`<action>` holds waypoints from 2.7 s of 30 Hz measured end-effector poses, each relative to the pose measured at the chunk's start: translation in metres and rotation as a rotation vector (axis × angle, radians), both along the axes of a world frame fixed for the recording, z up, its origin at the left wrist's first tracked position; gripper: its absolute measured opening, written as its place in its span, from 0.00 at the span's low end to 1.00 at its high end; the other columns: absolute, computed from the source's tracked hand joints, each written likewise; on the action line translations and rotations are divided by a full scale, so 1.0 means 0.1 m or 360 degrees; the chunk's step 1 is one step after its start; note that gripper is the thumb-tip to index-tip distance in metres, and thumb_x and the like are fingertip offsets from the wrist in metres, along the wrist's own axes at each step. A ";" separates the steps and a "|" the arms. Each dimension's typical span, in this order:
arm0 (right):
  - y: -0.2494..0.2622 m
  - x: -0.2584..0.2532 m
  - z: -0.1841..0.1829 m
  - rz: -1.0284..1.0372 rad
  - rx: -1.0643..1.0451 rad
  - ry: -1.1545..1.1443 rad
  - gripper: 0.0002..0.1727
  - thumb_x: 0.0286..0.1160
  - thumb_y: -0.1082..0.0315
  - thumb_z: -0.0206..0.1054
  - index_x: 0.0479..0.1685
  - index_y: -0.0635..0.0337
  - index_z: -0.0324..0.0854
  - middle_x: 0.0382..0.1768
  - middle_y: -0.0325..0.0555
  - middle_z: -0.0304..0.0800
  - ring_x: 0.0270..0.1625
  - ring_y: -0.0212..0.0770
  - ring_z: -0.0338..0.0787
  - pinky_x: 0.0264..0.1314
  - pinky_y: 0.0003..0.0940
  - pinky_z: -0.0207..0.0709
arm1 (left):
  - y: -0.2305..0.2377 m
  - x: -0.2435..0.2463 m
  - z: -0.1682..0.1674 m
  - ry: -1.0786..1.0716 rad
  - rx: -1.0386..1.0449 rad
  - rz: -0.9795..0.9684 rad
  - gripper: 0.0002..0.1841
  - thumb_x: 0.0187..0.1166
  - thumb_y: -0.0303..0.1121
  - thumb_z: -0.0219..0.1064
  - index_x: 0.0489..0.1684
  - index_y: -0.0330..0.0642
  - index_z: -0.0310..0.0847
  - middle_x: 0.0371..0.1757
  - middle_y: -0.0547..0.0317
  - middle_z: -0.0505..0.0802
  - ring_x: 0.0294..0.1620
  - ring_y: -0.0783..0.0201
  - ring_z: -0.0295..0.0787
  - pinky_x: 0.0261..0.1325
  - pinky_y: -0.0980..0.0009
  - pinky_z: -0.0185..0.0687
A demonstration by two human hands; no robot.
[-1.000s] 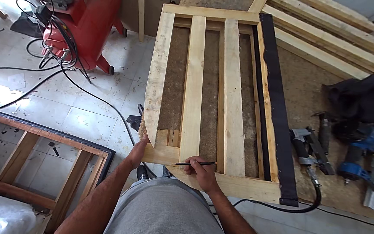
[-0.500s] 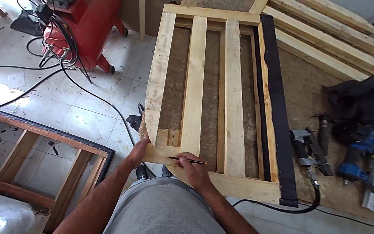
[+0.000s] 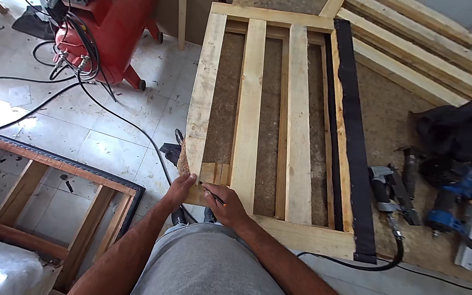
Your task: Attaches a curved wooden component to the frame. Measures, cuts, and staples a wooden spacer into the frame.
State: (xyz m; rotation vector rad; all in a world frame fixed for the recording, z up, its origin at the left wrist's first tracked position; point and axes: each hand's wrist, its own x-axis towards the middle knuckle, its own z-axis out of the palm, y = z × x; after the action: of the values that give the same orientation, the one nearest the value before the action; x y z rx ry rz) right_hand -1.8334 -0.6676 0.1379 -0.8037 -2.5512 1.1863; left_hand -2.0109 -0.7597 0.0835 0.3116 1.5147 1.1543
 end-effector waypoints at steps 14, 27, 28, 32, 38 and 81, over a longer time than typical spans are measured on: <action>-0.05 0.03 -0.02 0.0121 0.0207 0.0009 0.19 0.87 0.59 0.56 0.66 0.49 0.89 0.53 0.35 0.96 0.59 0.35 0.92 0.64 0.35 0.85 | 0.00 0.00 -0.02 0.0020 0.0020 -0.0010 0.22 0.94 0.48 0.51 0.63 0.39 0.80 0.48 0.45 0.93 0.47 0.53 0.93 0.54 0.52 0.90; -0.07 0.03 0.00 0.0165 0.0269 0.0002 0.19 0.87 0.59 0.56 0.63 0.51 0.90 0.51 0.37 0.97 0.60 0.36 0.92 0.62 0.35 0.86 | 0.01 0.00 -0.02 0.0042 -0.0008 -0.0015 0.21 0.94 0.48 0.52 0.62 0.39 0.81 0.47 0.46 0.93 0.47 0.54 0.93 0.54 0.53 0.89; -0.08 0.04 0.01 0.0173 0.0263 0.0007 0.19 0.86 0.59 0.56 0.61 0.51 0.91 0.51 0.37 0.97 0.59 0.36 0.93 0.61 0.35 0.87 | 0.01 0.00 -0.01 0.0043 -0.0008 -0.0016 0.21 0.94 0.48 0.52 0.62 0.39 0.81 0.47 0.46 0.93 0.47 0.54 0.92 0.54 0.52 0.89; 0.01 0.08 0.12 0.0081 -0.0121 -0.0027 0.17 0.86 0.57 0.57 0.54 0.45 0.94 0.47 0.30 0.96 0.54 0.27 0.92 0.59 0.33 0.86 | 0.01 0.01 0.00 0.0050 -0.0010 0.0015 0.22 0.93 0.48 0.52 0.66 0.40 0.81 0.50 0.46 0.93 0.50 0.53 0.93 0.56 0.51 0.89; 0.21 0.41 0.32 -0.0375 -0.0081 0.0158 0.19 0.85 0.58 0.54 0.52 0.49 0.93 0.39 0.31 0.96 0.42 0.28 0.92 0.45 0.33 0.88 | 0.01 0.02 0.03 0.0049 -0.0018 0.0015 0.21 0.93 0.47 0.52 0.64 0.40 0.81 0.49 0.46 0.93 0.48 0.54 0.93 0.55 0.53 0.89; 0.04 0.82 0.09 -0.0541 -0.0298 0.0275 0.19 0.90 0.59 0.55 0.62 0.54 0.90 0.49 0.36 0.97 0.49 0.32 0.95 0.54 0.32 0.90 | 0.02 0.02 0.06 0.0113 -0.0057 -0.0001 0.23 0.93 0.49 0.52 0.64 0.39 0.81 0.50 0.45 0.92 0.50 0.53 0.92 0.56 0.51 0.88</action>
State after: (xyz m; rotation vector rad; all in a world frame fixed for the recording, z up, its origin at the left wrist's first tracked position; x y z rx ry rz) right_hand -1.7511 -0.6640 0.1472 -1.0734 -2.0846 1.3255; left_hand -2.0085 -0.7577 0.0898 0.3319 1.5952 1.1247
